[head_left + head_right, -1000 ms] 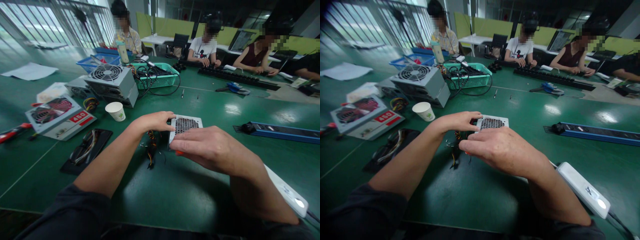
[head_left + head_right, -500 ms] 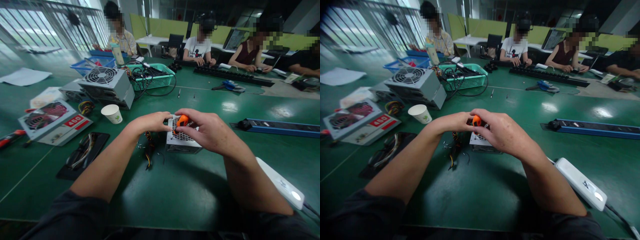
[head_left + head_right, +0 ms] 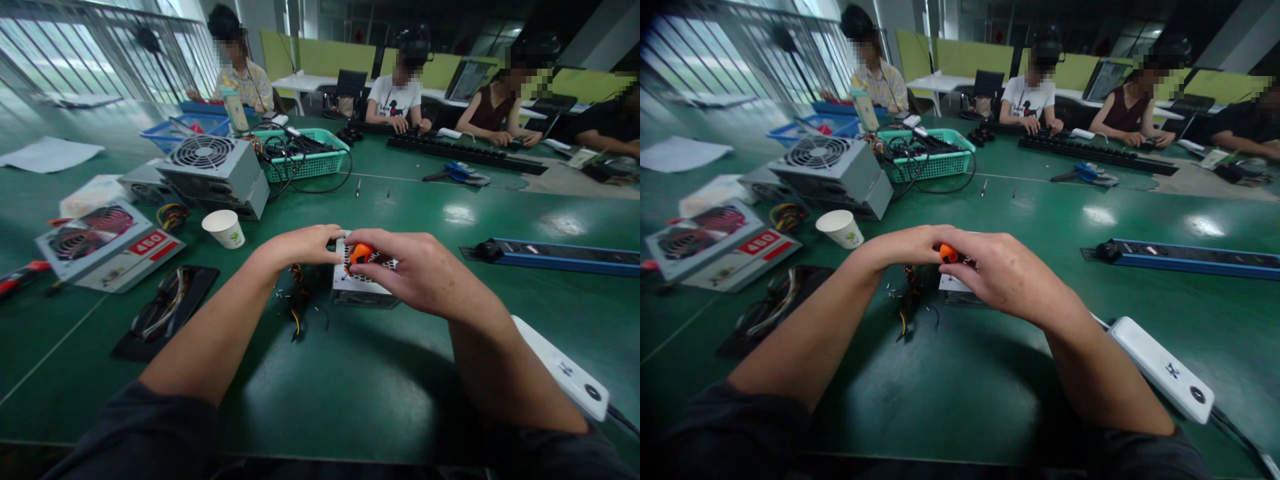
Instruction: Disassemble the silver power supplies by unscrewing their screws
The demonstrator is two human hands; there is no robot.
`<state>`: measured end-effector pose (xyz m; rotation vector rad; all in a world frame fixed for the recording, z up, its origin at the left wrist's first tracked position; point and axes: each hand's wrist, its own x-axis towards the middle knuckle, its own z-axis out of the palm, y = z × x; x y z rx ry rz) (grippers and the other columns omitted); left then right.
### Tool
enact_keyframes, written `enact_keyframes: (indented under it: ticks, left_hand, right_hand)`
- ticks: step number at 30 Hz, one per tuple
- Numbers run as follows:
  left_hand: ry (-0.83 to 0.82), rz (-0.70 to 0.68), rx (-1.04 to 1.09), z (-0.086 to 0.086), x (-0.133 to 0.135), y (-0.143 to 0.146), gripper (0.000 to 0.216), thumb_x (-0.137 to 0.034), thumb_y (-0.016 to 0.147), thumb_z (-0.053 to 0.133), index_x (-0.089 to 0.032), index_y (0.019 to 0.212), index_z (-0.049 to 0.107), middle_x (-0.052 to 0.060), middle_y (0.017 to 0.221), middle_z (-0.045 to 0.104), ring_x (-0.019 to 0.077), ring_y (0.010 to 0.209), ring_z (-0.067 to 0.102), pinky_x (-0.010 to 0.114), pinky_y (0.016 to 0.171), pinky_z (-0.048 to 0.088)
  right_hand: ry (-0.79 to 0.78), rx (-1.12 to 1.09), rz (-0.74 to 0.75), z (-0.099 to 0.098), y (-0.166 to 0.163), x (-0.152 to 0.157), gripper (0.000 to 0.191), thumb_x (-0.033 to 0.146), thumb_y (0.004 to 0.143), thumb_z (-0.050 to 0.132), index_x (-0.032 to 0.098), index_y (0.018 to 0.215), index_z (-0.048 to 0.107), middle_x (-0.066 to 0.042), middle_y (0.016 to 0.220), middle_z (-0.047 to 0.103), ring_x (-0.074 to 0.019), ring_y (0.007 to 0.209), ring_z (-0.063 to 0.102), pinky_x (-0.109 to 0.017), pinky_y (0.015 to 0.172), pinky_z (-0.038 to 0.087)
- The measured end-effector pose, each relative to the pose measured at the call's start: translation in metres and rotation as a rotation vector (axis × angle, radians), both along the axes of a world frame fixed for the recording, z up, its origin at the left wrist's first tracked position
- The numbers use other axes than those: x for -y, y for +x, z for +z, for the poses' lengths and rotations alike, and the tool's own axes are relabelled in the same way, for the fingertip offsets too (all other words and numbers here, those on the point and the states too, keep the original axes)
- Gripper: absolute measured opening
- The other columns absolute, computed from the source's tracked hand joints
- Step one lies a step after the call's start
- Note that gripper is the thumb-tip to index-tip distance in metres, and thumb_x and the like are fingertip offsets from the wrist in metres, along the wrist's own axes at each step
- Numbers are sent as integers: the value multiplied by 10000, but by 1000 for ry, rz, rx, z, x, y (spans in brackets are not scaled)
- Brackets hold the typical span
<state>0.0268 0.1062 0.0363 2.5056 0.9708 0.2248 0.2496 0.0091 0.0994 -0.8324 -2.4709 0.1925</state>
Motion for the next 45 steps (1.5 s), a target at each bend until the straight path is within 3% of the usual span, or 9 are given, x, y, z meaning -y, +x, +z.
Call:
enact_keyframes:
  ticks: [11,17,31,45]
  left_hand:
    - [28,18,-49,1,-1,2,386,-460,884,638,-214,1182,650,62,1148,664,233,1052,630,304,914,473]
    - [6,23,-34,1,1,3,406,-427,891,634,-214,1237,634,64,1208,636,228,1062,621,315,932,471]
    - [7,-3,-27,-3,-2,1,409,-426,903,610,-210,1251,614,69,1214,621,232,1056,616,329,914,469]
    - [9,22,-26,4,2,2,371,-450,883,643,-217,1172,658,57,1151,667,234,1055,626,304,907,481]
  right_hand:
    - [-123,-85,-219,1,0,-7,274,269,884,711,190,1145,684,-17,918,752,-149,768,683,-256,674,475]
    - [-155,-166,-318,-1,-2,-9,265,305,847,740,170,1072,705,-6,792,716,-119,626,615,-254,581,442]
    - [-74,-336,-283,-2,1,-7,289,333,847,752,192,1092,697,-15,870,705,-138,671,646,-293,651,502]
    - [-59,-164,-240,2,-3,-2,277,323,869,719,190,1110,690,-35,921,753,-165,751,687,-286,678,491]
